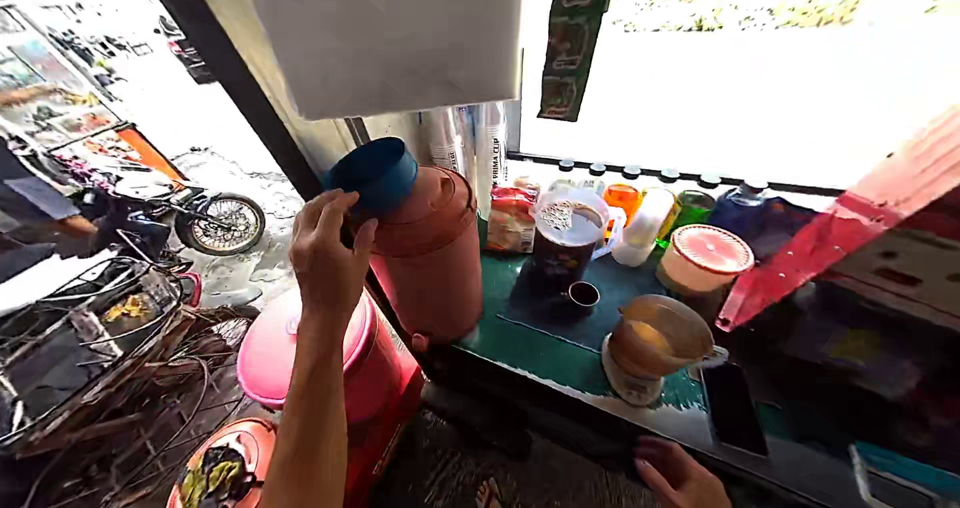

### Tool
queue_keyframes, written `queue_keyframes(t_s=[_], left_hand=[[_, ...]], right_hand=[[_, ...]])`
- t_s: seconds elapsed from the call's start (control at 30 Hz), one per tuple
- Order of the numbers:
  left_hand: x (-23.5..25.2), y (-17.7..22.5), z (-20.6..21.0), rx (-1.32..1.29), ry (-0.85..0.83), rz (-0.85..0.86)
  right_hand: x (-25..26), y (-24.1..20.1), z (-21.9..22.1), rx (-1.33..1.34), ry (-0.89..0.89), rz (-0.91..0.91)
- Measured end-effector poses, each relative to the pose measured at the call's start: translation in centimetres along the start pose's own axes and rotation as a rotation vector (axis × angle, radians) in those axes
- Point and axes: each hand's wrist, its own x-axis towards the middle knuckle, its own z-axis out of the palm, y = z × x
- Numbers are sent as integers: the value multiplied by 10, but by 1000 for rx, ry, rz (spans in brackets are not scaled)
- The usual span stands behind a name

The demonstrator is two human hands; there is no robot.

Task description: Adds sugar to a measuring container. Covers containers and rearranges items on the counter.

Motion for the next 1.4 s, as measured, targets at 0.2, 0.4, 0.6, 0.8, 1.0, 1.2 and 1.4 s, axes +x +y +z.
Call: queue_keyframes(t_s=[0.2, 0.4, 0.6, 0.8, 1.0, 1.2, 1.4], left_hand=[[44, -41, 7, 42, -93, 146], [77, -51, 6, 87, -380, 350], [58, 32, -4, 43, -440, 572], [-44, 93, 100, -419, -655, 643], [-159, 68, 238, -420, -752, 566], [-222, 33, 298, -322, -662, 599], [-172, 13, 211, -520, -512, 582]], right_hand=[[152, -248, 37, 18, -67, -707], [176, -294, 98, 310, -249, -560], [137, -218, 39, 311, -786, -510], [129, -188, -81, 307, -793, -587], [146, -199, -82, 224, -738, -510], [187, -302, -14, -21, -365, -559], [272, -470, 68, -611, -40, -450]])
